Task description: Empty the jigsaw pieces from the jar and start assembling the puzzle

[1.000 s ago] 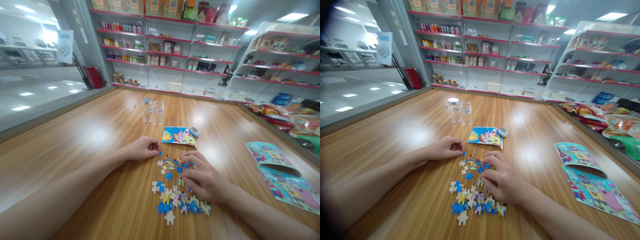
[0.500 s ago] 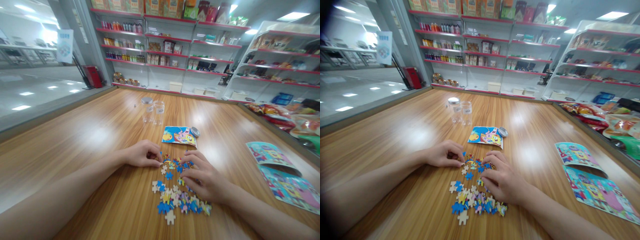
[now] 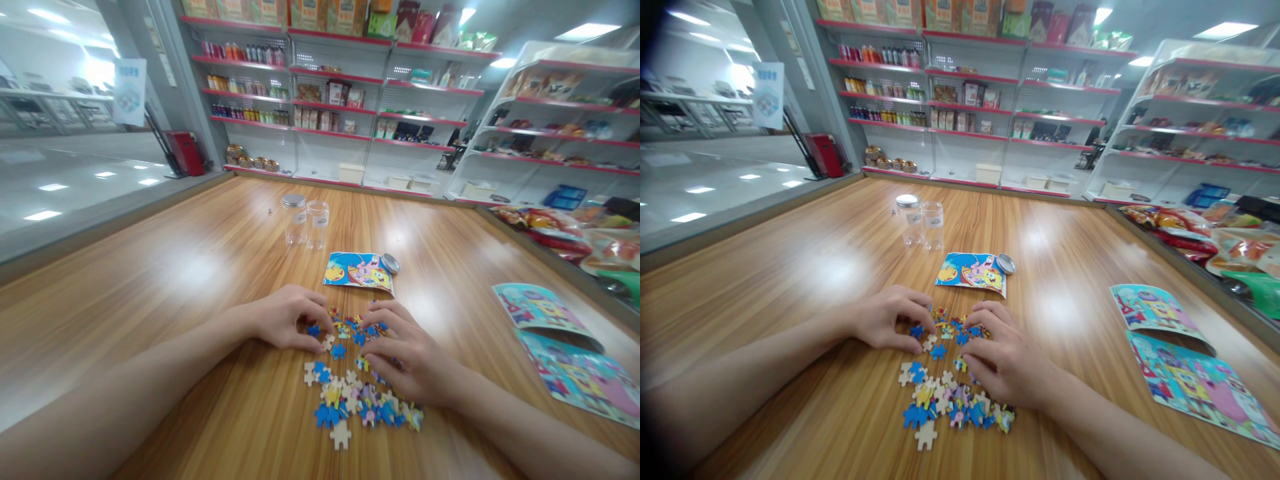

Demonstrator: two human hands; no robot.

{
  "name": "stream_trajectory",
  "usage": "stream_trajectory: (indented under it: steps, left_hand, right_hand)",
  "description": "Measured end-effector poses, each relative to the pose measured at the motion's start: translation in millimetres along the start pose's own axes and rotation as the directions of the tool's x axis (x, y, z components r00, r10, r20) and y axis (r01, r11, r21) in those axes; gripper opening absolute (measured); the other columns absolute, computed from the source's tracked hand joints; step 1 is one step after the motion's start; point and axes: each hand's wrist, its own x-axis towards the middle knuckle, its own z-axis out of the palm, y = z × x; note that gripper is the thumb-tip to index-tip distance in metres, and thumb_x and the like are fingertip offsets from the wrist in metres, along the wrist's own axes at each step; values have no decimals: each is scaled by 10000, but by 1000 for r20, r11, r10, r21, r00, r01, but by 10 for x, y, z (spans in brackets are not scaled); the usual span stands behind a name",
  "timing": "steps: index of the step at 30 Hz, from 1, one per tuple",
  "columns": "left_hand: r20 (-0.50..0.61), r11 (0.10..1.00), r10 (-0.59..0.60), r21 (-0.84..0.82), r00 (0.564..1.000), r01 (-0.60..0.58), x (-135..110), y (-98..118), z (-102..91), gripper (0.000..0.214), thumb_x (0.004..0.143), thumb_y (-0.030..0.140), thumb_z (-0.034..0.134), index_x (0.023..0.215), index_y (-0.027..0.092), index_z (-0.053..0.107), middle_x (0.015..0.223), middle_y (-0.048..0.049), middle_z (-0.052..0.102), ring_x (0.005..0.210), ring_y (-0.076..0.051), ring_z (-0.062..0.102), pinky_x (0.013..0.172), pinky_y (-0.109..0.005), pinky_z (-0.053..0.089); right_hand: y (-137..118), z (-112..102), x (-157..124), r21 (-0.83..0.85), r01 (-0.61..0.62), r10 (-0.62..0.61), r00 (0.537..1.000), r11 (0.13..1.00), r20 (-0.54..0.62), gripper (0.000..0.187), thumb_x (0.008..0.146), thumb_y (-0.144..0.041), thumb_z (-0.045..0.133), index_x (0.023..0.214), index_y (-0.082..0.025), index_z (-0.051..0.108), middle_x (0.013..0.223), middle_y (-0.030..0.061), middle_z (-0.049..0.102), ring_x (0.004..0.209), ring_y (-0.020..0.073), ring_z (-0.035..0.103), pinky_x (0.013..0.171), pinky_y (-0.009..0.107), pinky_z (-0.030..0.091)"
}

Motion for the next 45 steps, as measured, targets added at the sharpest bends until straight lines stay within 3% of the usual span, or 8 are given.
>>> stream_trajectory:
  steps: [6, 14, 20, 28, 32, 38, 45]
  left_hand:
    - [-2, 999, 25, 32, 1000, -25, 14, 41, 32, 244, 869, 424, 743, 980, 208, 757, 802, -16, 614, 656, -110, 569, 612, -232, 408]
    - [-47, 981, 154, 124, 987, -147, 40, 105, 87, 193, 924, 373, 669, 962, 190, 717, 847, -52, 648, 711, -144, 610, 632, -260, 433]
    - [-109, 963, 165, 233, 980, -136, 52, 135, 102, 193, 993, 244, 518, 900, 170, 671, 787, -49, 605, 658, -136, 565, 579, -254, 390]
    - [-74, 971, 129, 211, 989, -111, 34, 70, 114, 223, 911, 221, 543, 693, 178, 563, 706, -33, 580, 589, -129, 531, 541, -271, 357]
    - [-96, 981, 113, 170, 989, -96, 31, 63, 104, 194, 895, 215, 554, 705, 182, 579, 715, -30, 599, 590, -127, 538, 550, -270, 377]
    - [-103, 989, 100, 115, 990, -88, 40, 106, 100, 194, 923, 280, 590, 759, 175, 593, 738, -29, 613, 627, -127, 550, 575, -263, 394]
    - [-128, 996, 75, 52, 989, -69, 49, 73, 96, 224, 934, 299, 579, 760, 160, 604, 713, -24, 579, 611, -119, 506, 577, -252, 377]
  right_hand:
    - [-12, -4, 12, 0, 2, -2, 1000, 1000, 0, 119, 878, -122, 640, 934, -189, 720, 1159, 113, 597, 1216, 296, 480, 1018, 513, 473]
    - [-16, -14, 14, 5, 8, -8, 1000, 1000, -17, 122, 878, -112, 637, 929, -186, 719, 1152, 112, 595, 1207, 290, 484, 1004, 497, 482]
    - [-23, -13, 1, 4, -1, 1, 1000, 1000, -1, 120, 879, -109, 633, 921, -182, 718, 1162, 112, 589, 1216, 287, 477, 1016, 499, 470]
    - [-8, -18, 2, 6, -2, 2, 1000, 1000, 4, 123, 880, -133, 637, 946, -193, 722, 1164, 114, 588, 1214, 298, 475, 1021, 518, 467]
    - [-41, -42, 3, -3, 13, -12, 999, 1000, 31, 171, 885, -175, 657, 1038, -216, 720, 1226, 115, 566, 1234, 299, 468, 1036, 522, 462]
    - [-137, -69, 37, 34, 52, -57, 985, 998, 162, 220, 901, -288, 700, 1119, -262, 719, 1305, 107, 509, 1311, 305, 411, 1085, 516, 424]
    - [-164, -110, 55, 86, 33, -50, 980, 996, 195, 266, 875, -170, 643, 1121, -241, 713, 1298, 112, 504, 1306, 299, 416, 1086, 516, 420]
